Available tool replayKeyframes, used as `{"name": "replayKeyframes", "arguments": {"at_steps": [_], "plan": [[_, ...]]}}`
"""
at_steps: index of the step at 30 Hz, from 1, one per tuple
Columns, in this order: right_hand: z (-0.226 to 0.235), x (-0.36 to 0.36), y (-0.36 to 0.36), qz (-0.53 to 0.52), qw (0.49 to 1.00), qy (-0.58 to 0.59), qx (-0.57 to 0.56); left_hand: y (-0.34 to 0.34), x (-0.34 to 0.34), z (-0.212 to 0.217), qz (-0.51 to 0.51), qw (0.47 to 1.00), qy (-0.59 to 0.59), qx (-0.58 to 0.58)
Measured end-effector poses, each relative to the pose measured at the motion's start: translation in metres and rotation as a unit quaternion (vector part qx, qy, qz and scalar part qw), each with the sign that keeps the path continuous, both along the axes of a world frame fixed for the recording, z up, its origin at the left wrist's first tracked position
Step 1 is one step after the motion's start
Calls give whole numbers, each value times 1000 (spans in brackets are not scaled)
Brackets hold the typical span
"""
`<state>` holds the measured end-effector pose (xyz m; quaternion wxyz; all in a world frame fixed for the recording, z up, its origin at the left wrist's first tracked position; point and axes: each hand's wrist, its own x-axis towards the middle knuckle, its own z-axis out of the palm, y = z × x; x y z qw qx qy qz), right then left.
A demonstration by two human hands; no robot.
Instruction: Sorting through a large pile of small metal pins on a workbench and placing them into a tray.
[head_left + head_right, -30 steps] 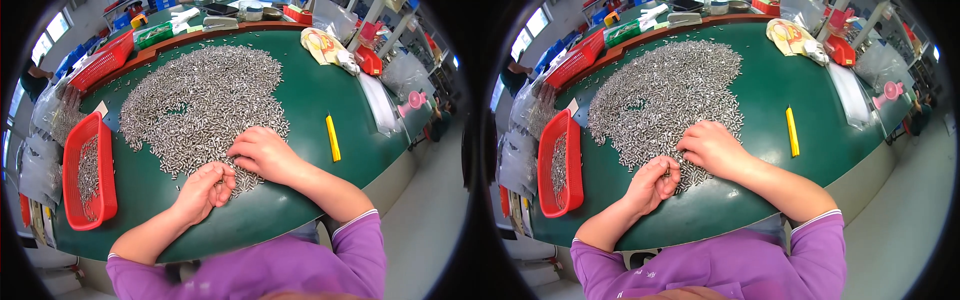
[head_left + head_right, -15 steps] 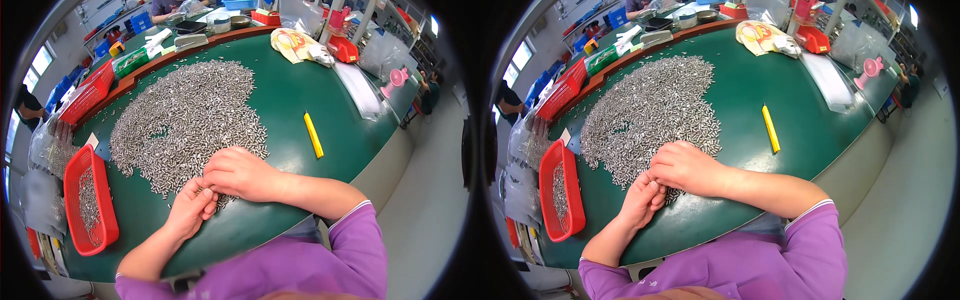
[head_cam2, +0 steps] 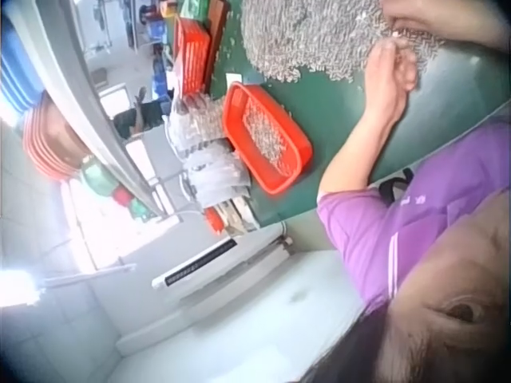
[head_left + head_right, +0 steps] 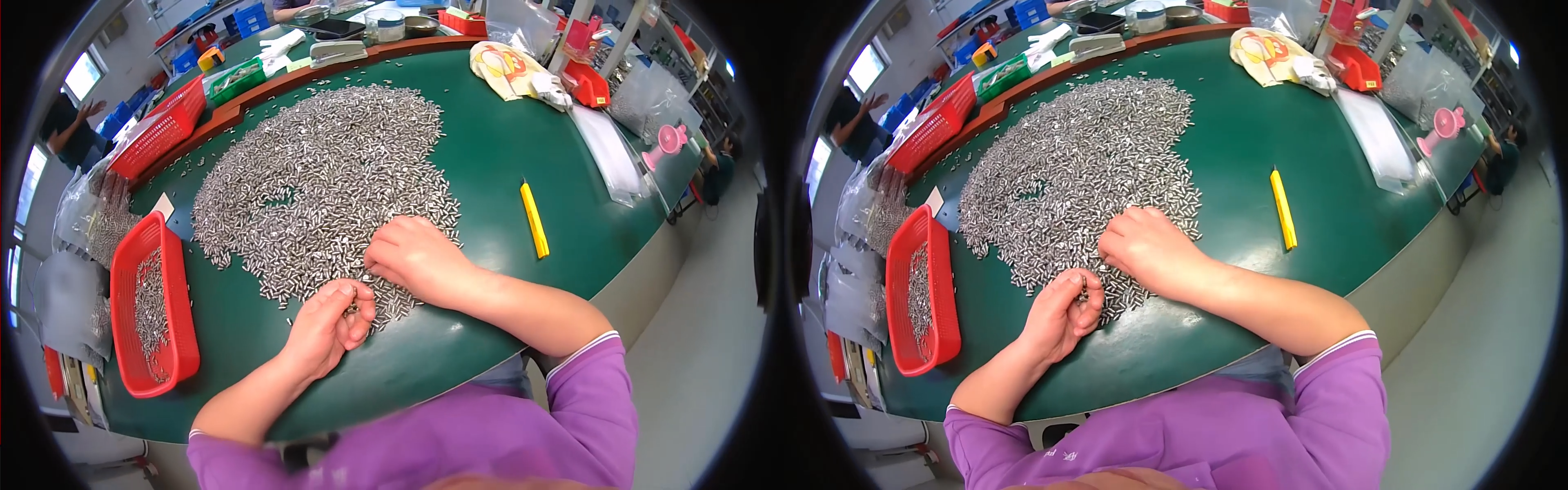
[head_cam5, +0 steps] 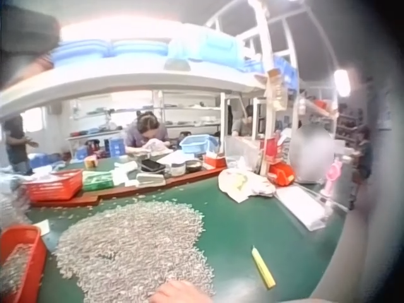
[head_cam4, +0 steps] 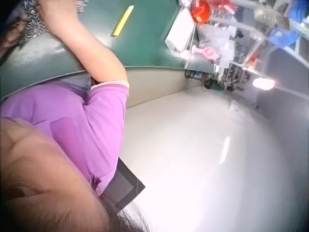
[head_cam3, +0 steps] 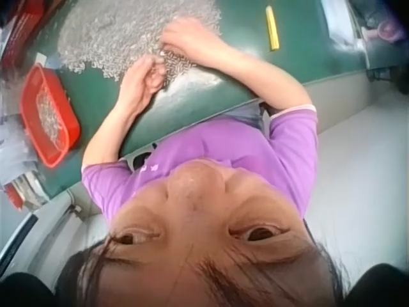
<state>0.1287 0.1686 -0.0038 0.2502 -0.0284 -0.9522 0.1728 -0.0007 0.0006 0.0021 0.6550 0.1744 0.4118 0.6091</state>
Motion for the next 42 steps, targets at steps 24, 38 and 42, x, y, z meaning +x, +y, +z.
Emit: {"name": "replayKeyframes", "arguments": {"at_steps": [24, 38, 42], "plan": [[7, 3, 4, 7, 999, -34, -39, 1, -1, -1, -9, 998, -28, 58], [23, 1, -12, 72, 984, 91, -132, 0, 1, 0, -27, 998, -49, 29], [23, 2, -16, 92, 979, 102, -152, 1, 2, -1, -25, 998, -47, 18]]}}
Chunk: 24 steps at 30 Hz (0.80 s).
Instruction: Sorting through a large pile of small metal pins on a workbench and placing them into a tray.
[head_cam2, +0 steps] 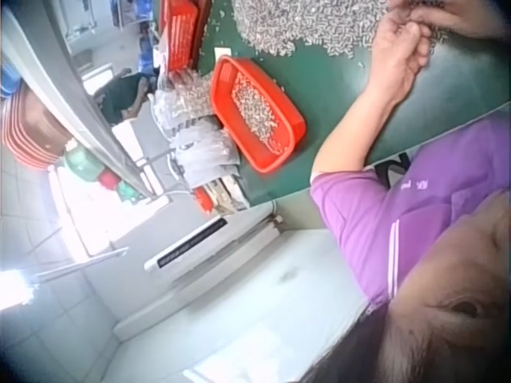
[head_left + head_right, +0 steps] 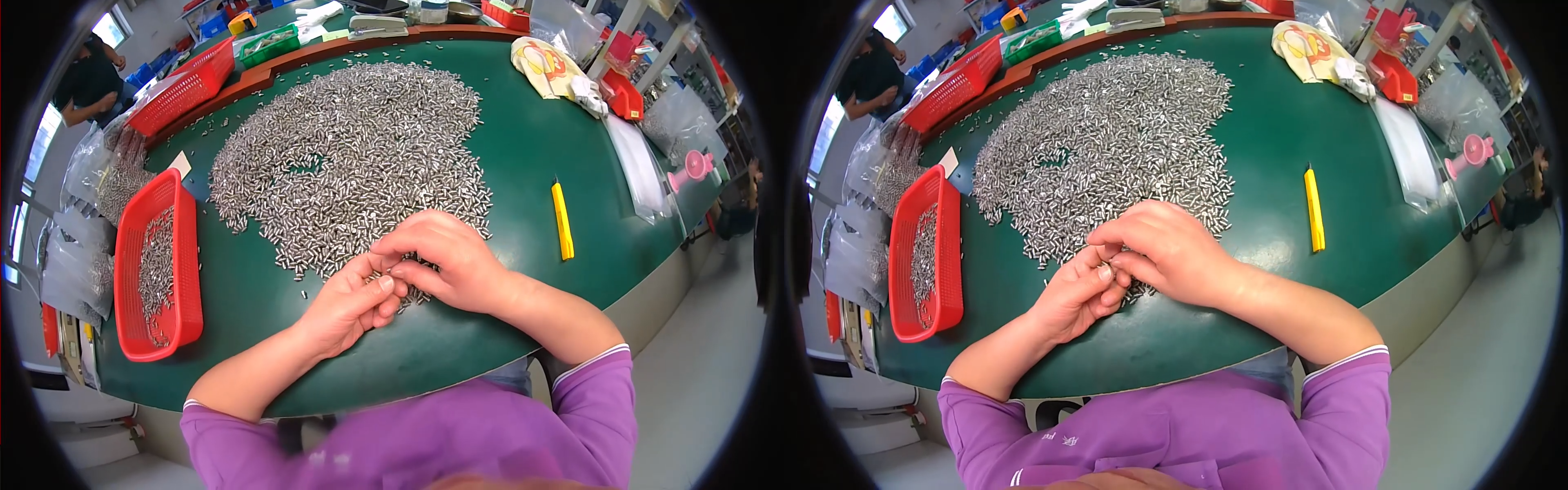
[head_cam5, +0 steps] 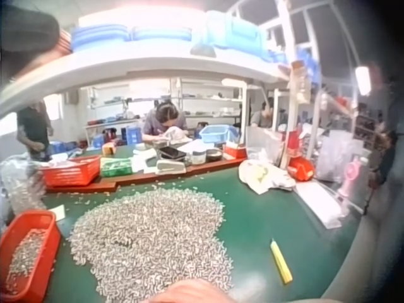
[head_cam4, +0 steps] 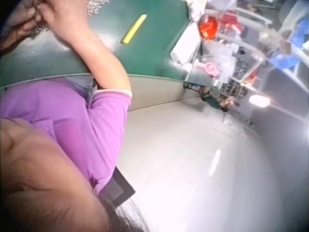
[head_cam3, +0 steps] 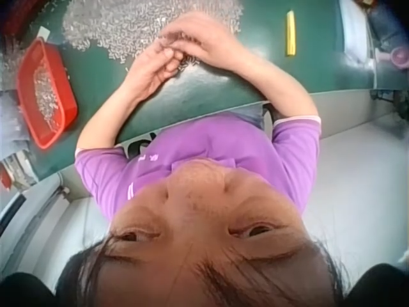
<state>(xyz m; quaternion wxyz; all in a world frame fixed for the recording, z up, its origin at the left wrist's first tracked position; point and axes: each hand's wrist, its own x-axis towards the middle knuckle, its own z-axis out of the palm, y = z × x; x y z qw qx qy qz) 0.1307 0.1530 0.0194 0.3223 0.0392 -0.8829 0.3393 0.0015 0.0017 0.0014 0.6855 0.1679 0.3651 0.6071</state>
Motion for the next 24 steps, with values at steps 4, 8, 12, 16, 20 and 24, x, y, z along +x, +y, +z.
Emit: {"name": "replayKeyframes", "arguments": {"at_steps": [4, 8, 12, 16, 20, 24], "plan": [[-3, 1, 2, 8, 1000, -28, 10, 0, -3, -6, -3, 999, 43, 1], [-6, 6, 14, -102, 984, -100, 106, 0, -1, -1, 17, 999, 33, 4], [-17, 4, 22, -93, 977, -154, 116, 1, 0, -1, 26, 999, 27, -11], [-14, -1, 13, -119, 969, -149, 154, 0, -2, 0, 20, 999, 18, -21], [-10, -2, 14, -108, 983, -83, 126, 0, 1, 4, 38, 999, 18, -22], [-1, 0, 4, -42, 998, -20, 44, -1, 0, -1, 34, 999, 41, -1]]}}
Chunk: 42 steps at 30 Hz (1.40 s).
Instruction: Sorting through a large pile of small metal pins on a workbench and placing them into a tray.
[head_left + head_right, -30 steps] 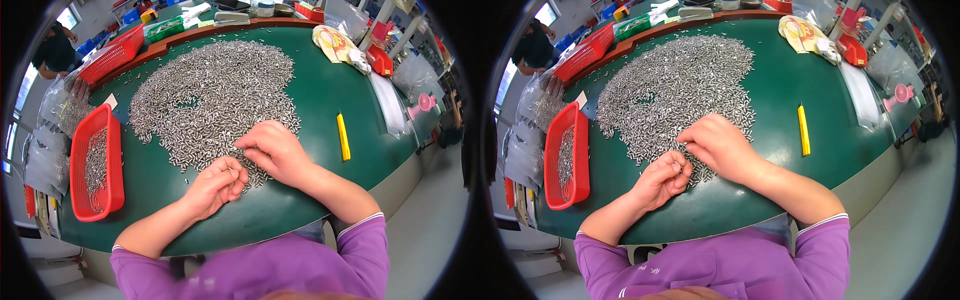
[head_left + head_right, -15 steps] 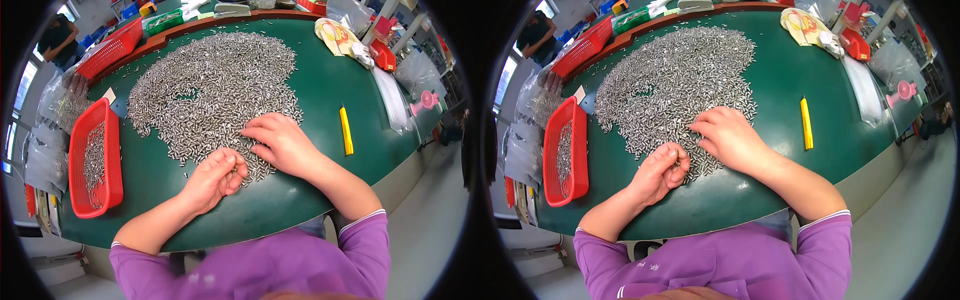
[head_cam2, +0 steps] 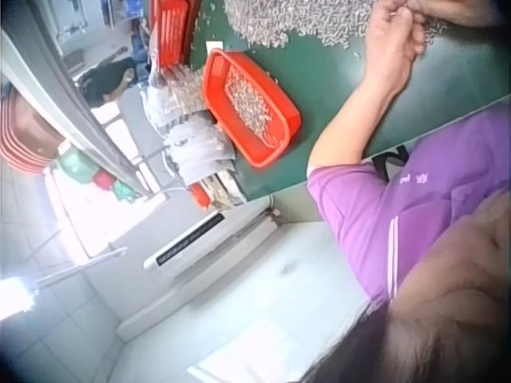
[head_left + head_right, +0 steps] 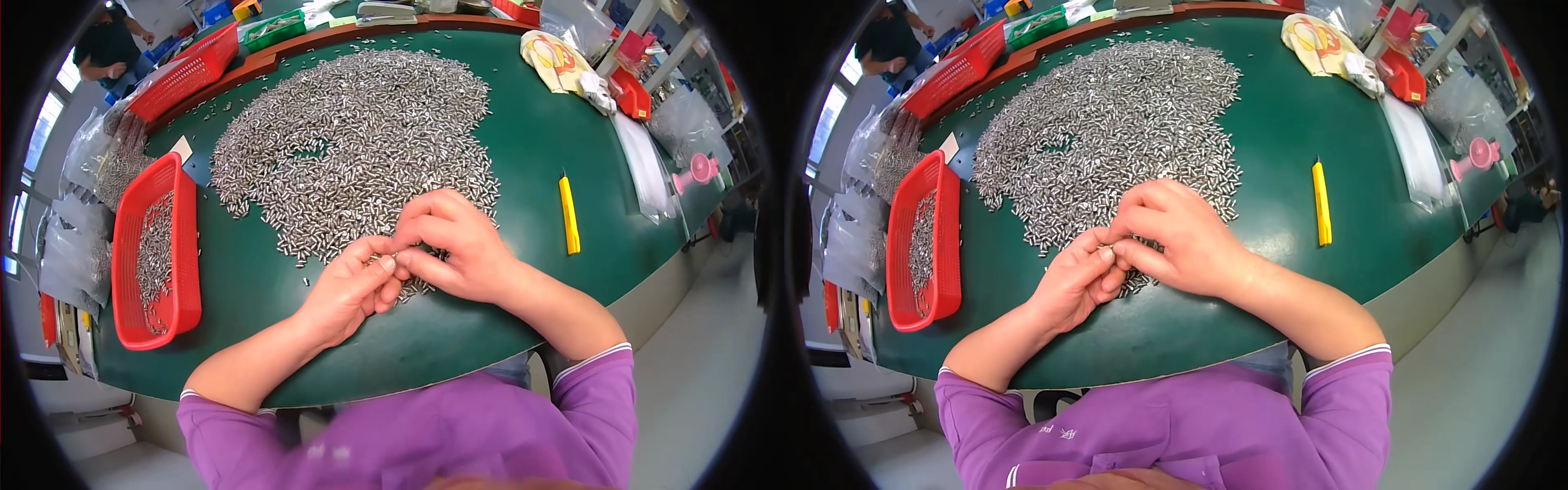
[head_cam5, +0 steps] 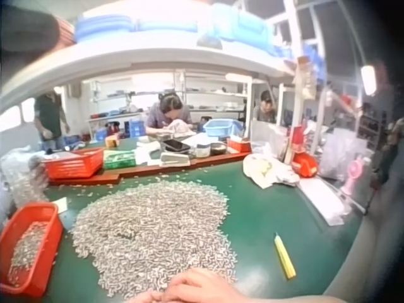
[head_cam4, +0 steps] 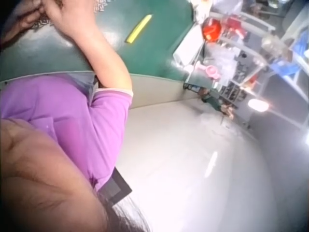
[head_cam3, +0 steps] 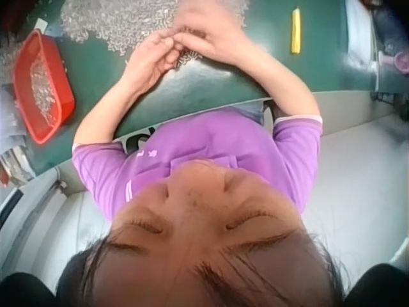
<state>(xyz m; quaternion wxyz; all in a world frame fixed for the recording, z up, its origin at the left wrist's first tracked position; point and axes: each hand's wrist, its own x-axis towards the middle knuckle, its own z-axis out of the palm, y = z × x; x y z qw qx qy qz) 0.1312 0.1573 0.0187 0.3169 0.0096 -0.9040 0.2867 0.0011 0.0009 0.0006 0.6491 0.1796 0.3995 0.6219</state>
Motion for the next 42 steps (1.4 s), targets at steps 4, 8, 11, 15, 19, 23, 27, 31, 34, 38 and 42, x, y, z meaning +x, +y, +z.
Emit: {"name": "replayKeyframes", "arguments": {"at_steps": [4, 8, 11, 15, 19, 23, 27, 31, 34, 38, 42], "plan": [[0, 2, 2, 33, 999, -11, -36, 0, -1, 0, 1, 1000, 6, 4], [3, 3, 6, -74, 995, -26, 61, 1, -2, 0, 9, 1000, 8, -1], [-2, 10, 19, -101, 988, -92, 76, 2, -1, 2, 31, 999, -3, -10], [-8, 5, 20, -90, 982, -146, 83, 1, -3, 0, 8, 1000, -7, -6], [-12, 2, 17, -88, 986, -99, 98, 1, 0, 3, 3, 1000, -3, -2], [-1, 2, 15, -77, 995, -46, 52, -1, -3, 0, -21, 999, -29, 14], [5, 2, 3, 32, 999, -24, -9, -1, -2, -2, -20, 1000, -11, 18], [3, 1, -3, 62, 997, 14, -42, 1, -1, 0, -11, 1000, 0, 11], [3, 0, -3, 53, 997, 33, -53, 2, -1, 1, 2, 1000, -16, 3], [6, 2, -3, 42, 999, 18, 0, 1, -2, -2, 9, 1000, -13, 13], [4, 4, -6, 50, 998, -6, 41, 1, 0, 1, -7, 999, 31, -6]]}}
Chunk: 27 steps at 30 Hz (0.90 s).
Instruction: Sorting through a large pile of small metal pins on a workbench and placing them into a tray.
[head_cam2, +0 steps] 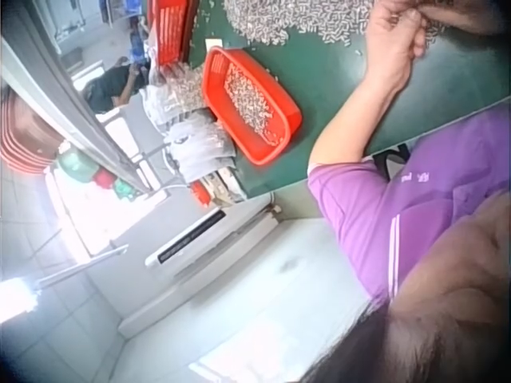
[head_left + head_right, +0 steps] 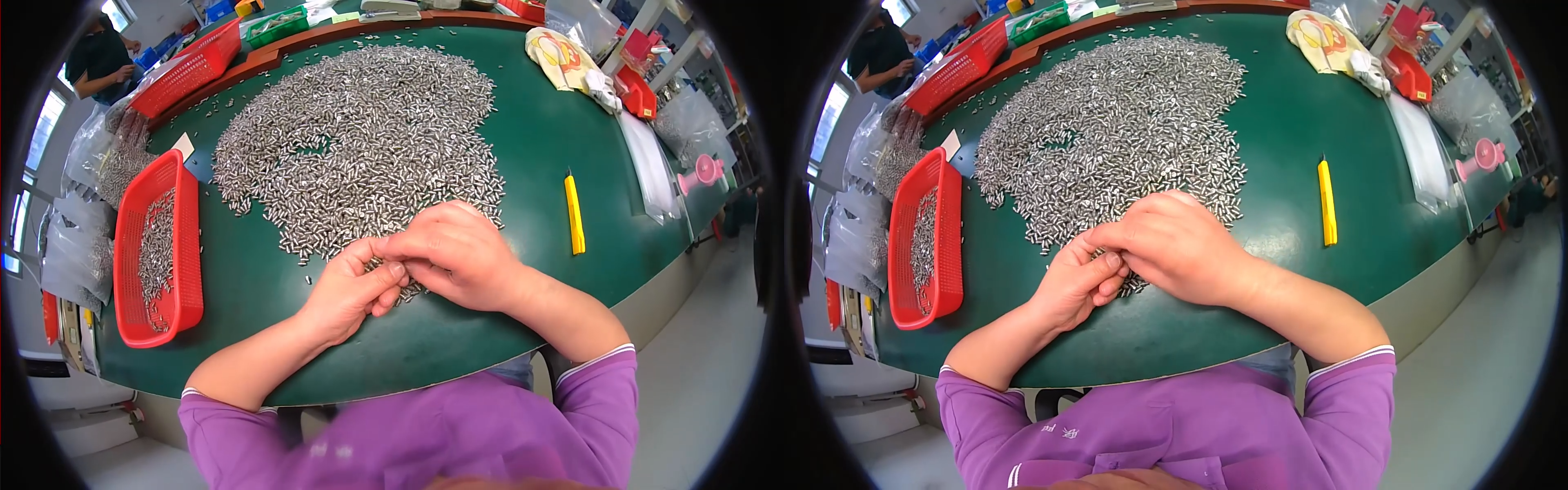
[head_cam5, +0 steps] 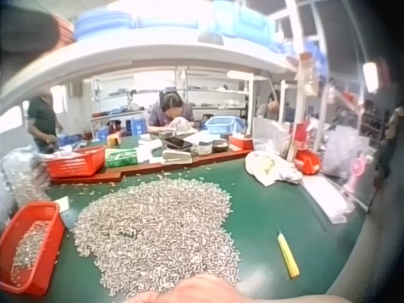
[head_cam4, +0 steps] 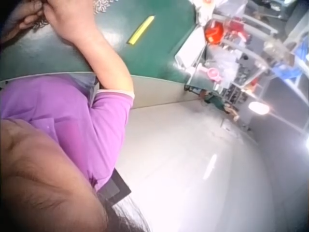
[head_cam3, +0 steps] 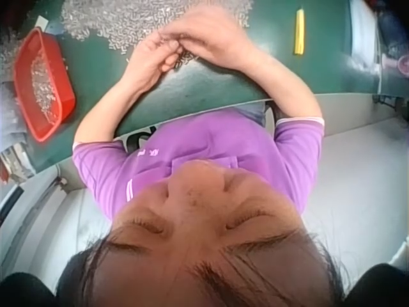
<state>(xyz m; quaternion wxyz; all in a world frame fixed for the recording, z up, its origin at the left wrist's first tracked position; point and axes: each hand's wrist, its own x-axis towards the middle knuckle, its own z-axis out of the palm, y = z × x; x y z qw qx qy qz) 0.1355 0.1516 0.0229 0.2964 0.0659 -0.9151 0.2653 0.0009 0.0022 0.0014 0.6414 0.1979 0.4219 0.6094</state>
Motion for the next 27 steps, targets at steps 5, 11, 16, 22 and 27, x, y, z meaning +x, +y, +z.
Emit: {"name": "replayKeyframes", "arguments": {"at_steps": [5, 11, 16, 22, 27], "plan": [[-2, -2, 14, -88, 996, -32, -2, -1, -2, -1, 23, 999, -29, 7], [-16, -2, 24, -104, 985, -130, 48, 0, -1, 2, 20, 999, -23, -13], [-17, -5, 23, -104, 993, -51, 14, 0, 0, 4, 20, 999, -37, -16], [-3, 0, 4, -10, 972, -70, -224, 0, 0, 1, -5, 1000, -27, 7], [4, -1, -3, 52, 859, -154, -486, -1, 0, -4, -4, 999, -20, 27]]}}
